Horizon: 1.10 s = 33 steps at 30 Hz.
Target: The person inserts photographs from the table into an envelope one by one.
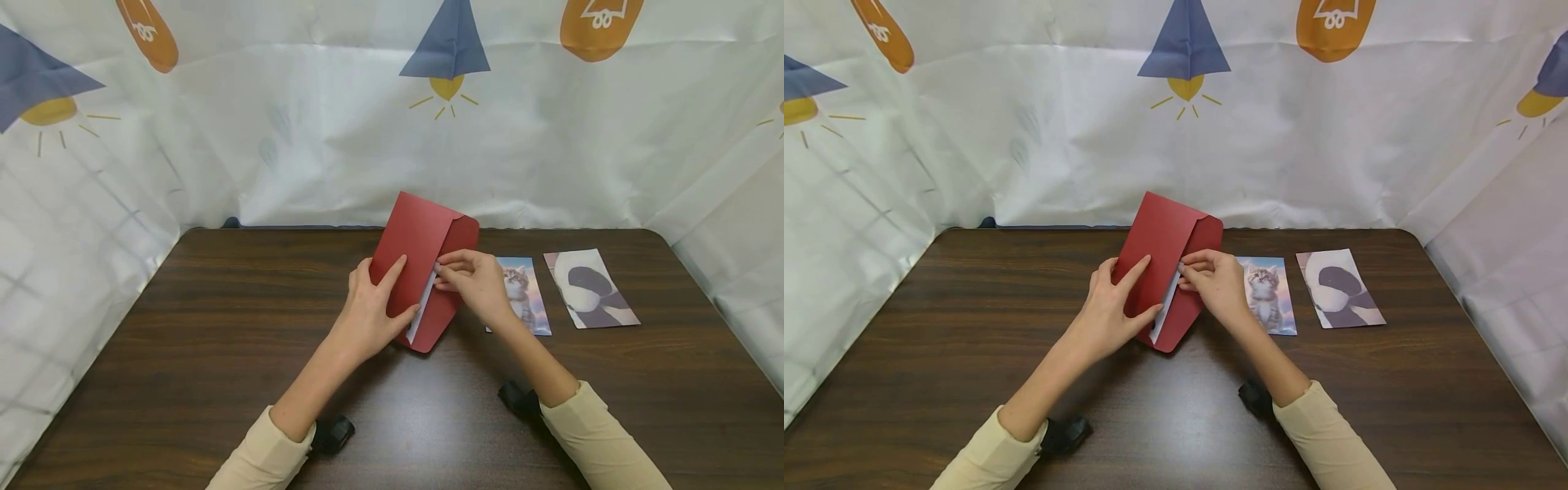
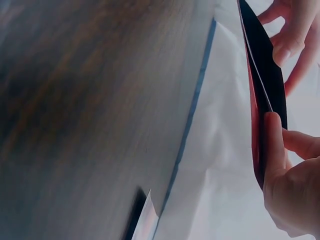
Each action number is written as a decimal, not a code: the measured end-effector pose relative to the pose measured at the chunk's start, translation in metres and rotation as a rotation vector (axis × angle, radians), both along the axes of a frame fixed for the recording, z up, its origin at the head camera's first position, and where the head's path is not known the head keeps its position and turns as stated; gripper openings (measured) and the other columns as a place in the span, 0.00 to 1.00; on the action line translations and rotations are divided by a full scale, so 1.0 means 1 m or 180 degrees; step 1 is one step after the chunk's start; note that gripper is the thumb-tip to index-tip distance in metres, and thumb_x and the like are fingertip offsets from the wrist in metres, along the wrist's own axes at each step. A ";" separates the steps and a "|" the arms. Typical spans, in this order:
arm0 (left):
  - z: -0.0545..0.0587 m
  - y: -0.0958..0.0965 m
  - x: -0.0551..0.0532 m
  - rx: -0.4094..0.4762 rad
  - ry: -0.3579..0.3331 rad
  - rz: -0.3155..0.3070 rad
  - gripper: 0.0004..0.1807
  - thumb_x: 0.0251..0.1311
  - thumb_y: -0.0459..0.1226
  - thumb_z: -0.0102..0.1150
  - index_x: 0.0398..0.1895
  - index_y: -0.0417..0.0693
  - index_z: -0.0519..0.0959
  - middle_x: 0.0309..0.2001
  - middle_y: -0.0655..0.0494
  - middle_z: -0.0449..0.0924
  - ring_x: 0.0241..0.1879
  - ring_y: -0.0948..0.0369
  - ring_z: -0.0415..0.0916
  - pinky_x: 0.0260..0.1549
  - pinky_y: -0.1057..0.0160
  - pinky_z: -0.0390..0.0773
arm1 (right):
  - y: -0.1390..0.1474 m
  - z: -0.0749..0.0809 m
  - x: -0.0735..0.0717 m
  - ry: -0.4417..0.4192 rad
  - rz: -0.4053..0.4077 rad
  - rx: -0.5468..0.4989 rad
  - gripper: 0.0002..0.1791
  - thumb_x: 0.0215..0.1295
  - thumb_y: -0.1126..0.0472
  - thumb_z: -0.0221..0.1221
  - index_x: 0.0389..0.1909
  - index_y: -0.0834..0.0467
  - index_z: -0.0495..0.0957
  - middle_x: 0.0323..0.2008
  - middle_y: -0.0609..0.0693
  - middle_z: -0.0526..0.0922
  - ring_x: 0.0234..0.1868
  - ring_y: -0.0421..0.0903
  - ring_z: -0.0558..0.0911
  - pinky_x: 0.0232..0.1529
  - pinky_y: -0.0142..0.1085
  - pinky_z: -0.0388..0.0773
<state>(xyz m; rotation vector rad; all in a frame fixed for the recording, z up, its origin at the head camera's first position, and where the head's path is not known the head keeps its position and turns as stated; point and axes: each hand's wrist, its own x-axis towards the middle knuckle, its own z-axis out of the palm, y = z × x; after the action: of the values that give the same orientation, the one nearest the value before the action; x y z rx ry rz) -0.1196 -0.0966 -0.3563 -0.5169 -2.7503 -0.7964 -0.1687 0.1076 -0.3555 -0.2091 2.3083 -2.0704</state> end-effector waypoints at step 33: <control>0.004 -0.013 -0.007 -0.0097 -0.0602 0.0146 0.43 0.64 0.45 0.73 0.80 0.46 0.66 0.72 0.27 0.59 0.68 0.36 0.61 0.54 0.44 0.84 | 0.039 0.021 -0.007 0.0338 0.0029 0.0649 0.15 0.74 0.67 0.64 0.57 0.69 0.83 0.49 0.68 0.88 0.34 0.41 0.90 0.44 0.39 0.88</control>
<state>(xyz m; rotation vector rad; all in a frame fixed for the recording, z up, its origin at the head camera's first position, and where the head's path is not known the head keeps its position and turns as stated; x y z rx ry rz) -0.1263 -0.1099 -0.3526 -0.4014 -2.9394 -0.8334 -0.1760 0.1468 -0.3344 -0.3287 2.5531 -1.8449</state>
